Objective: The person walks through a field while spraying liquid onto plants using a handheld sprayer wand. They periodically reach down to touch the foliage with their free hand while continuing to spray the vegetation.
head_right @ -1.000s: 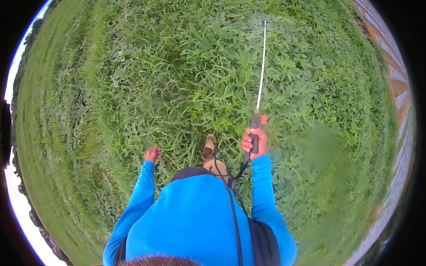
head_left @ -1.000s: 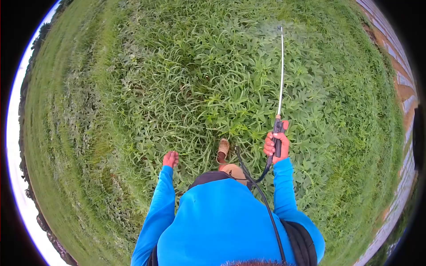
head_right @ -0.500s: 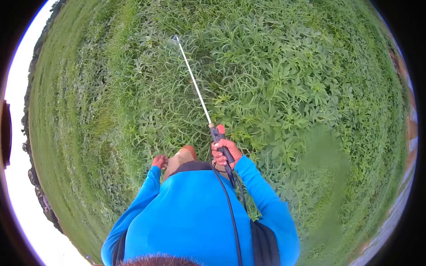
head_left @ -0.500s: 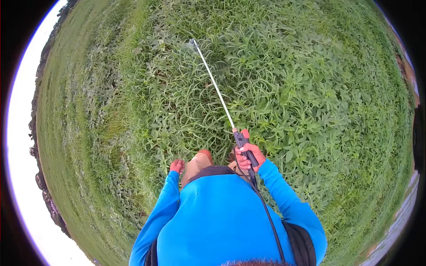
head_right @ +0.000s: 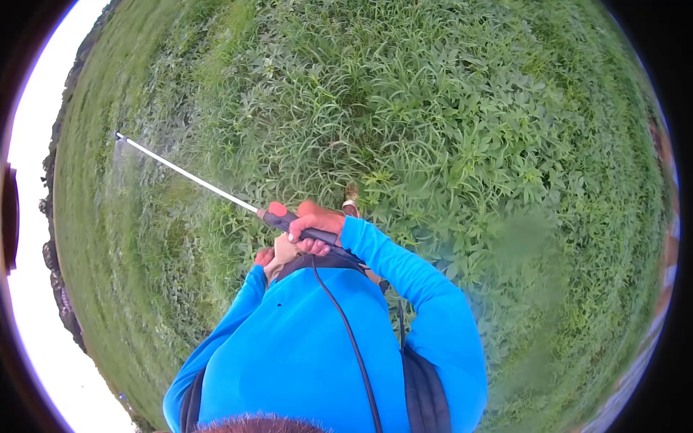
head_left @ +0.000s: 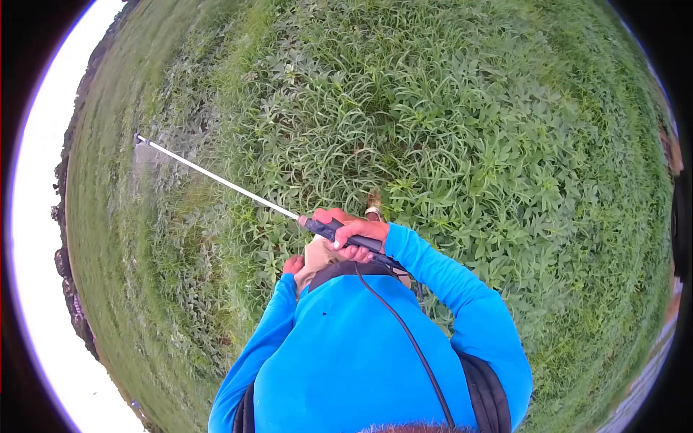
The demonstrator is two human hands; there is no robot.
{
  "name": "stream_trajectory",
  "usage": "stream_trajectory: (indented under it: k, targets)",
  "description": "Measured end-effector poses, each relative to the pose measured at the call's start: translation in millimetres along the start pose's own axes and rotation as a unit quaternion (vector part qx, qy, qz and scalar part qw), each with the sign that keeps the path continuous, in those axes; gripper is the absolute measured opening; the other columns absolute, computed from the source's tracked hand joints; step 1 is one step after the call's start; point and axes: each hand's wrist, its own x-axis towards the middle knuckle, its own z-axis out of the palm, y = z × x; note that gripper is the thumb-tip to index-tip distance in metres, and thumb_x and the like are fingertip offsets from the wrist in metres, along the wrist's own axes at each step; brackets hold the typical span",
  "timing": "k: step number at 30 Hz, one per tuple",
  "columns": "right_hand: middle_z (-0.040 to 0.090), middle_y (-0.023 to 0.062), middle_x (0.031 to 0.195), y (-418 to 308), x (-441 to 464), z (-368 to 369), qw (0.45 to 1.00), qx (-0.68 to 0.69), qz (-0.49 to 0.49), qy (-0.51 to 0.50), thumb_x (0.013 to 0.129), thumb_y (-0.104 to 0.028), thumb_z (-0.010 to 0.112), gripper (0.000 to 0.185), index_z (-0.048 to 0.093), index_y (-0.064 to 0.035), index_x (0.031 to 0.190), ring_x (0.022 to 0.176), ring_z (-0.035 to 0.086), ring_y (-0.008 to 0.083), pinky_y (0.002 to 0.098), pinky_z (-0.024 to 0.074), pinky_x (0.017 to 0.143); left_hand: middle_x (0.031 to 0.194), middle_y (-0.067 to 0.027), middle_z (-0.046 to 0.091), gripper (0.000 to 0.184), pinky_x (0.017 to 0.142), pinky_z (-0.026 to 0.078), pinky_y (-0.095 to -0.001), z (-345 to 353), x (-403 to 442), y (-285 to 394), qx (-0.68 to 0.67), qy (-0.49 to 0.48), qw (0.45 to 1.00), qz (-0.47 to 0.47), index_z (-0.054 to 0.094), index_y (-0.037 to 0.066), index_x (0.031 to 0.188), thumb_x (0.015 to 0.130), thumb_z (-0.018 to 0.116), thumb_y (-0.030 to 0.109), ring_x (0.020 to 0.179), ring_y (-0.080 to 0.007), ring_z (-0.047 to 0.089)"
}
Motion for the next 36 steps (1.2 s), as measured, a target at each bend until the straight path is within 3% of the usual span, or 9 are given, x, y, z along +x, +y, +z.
stream_trajectory:
  k: [3,6,9,11,13,14,17,29,36]
  targets:
    - [0.041,-0.0047,0.055,-16.9,7.6,-15.7,1.0,0.007,0.023,-0.013,0.076,-0.024,0.058,0.017,0.047,-0.0106,0.074,0.038,0.036,0.0023,0.0187,0.0295,0.031,0.084,-0.0115,0.065,0.034,0.069,0.047,-0.0346,4.7,4.0,19.4,0.22,0.009,0.955,0.197,0.06,0.002,0.092,0.086,0.046,0.033,0.077,-0.0223,0.06]
    - [0.042,-0.0042,0.054,-43.2,-0.7,-21.6,0.998,-0.009,-0.027,0.048,0.076,-0.024,0.058,0.017,0.048,-0.0099,0.073,0.038,0.036,0.0024,0.0187,0.0293,0.031,0.077,-0.0064,0.065,0.03,0.055,0.048,-0.031,10.8,24.0,51.6,-0.1,-0.019,0.993,-0.065,0.063,0.005,0.088,0.081,0.051,0.032,0.065,-0.0174,0.06]
    - [0.042,-0.0038,0.053,-74.8,-8.5,-30.6,0.984,-0.03,-0.078,0.16,0.076,-0.023,0.058,0.018,0.047,-0.0096,0.075,0.038,0.037,0.0026,0.0191,0.0295,0.031,0.072,-0.0061,0.063,0.03,0.047,0.046,-0.0295,15.3,65.7,63.5,-0.126,-0.053,0.98,-0.147,0.063,0.005,0.089,0.082,0.051,0.033,0.056,-0.0159,0.057]
    - [0.042,-0.0036,0.053,-100.4,-15.7,-40.6,0.98,-0.018,-0.082,0.182,0.076,-0.023,0.058,0.018,0.047,-0.0092,0.075,0.038,0.037,0.003,0.0193,0.0295,0.031,0.069,-0.0057,0.061,0.031,0.045,0.043,-0.0276,16.4,95.7,78.0,-0.155,-0.059,0.978,-0.125,0.061,0.005,0.089,0.084,0.05,0.034,0.051,-0.0144,0.054]
    - [0.041,-0.0033,0.053,-126.4,-26.1,-39.5,0.946,-0.017,-0.107,0.306,0.076,-0.023,0.057,0.017,0.047,-0.0093,0.074,0.038,0.037,0.0036,0.0198,0.0299,0.031,0.07,-0.0054,0.062,0.03,0.044,0.042,-0.0279,15.3,126.1,96.1,0.026,-0.059,0.988,0.143,0.061,0.005,0.091,0.084,0.05,0.033,0.051,-0.0146,0.054]
    - [0.041,-0.0033,0.052,-132.1,-31.4,-49.7,0.932,0.017,-0.14,0.335,0.077,-0.022,0.057,0.018,0.045,-0.0099,0.072,0.037,0.036,0.0041,0.0205,0.0301,0.032,0.072,-0.0048,0.062,0.031,0.044,0.043,-0.0281,16.6,134.9,123.2,-0.099,-0.051,0.993,-0.028,0.061,0.005,0.092,0.085,0.05,0.033,0.052,-0.0144,0.054]
    - [0.04,-0.0031,0.052,-165.2,-57.7,-62.9,0.908,0.042,-0.155,0.387,0.077,-0.023,0.057,0.019,0.043,-0.0108,0.072,0.037,0.034,0.0048,0.021,0.0302,0.033,0.07,-0.0034,0.06,0.029,0.041,0.038,-0.0247,17.0,183.0,173.8,-0.198,-0.079,0.974,-0.078,0.06,0.007,0.088,0.086,0.05,0.034,0.05,-0.0102,0.051]
    - [0.042,-0.0014,0.055,-195.0,-172.4,-67.3,0.759,0.271,-0.393,0.443,0.079,-0.027,0.052,0.018,0.047,-0.0101,0.076,0.038,0.039,0.0101,0.0247,0.0346,0.035,0.066,-0.0015,0.056,0.026,0.038,0.035,-0.0238,-26.7,325.8,299.3,-0.245,-0.1,0.96,-0.086,0.057,0.009,0.087,0.088,0.047,0.033,0.044,-0.009,0.045]
    - [0.043,-0.0011,0.054,-195.4,-220.8,-64.2,0.627,0.247,-0.507,0.538,0.077,-0.031,0.054,0.022,0.048,-0.0098,0.073,0.038,0.04,0.0115,0.0259,0.0342,0.035,0.067,-0.0013,0.056,0.024,0.039,0.036,-0.025,-26.2,346.6,278.4,-0.266,-0.116,0.952,-0.099,0.057,0.009,0.086,0.087,0.049,0.032,0.046,-0.0099,0.047]
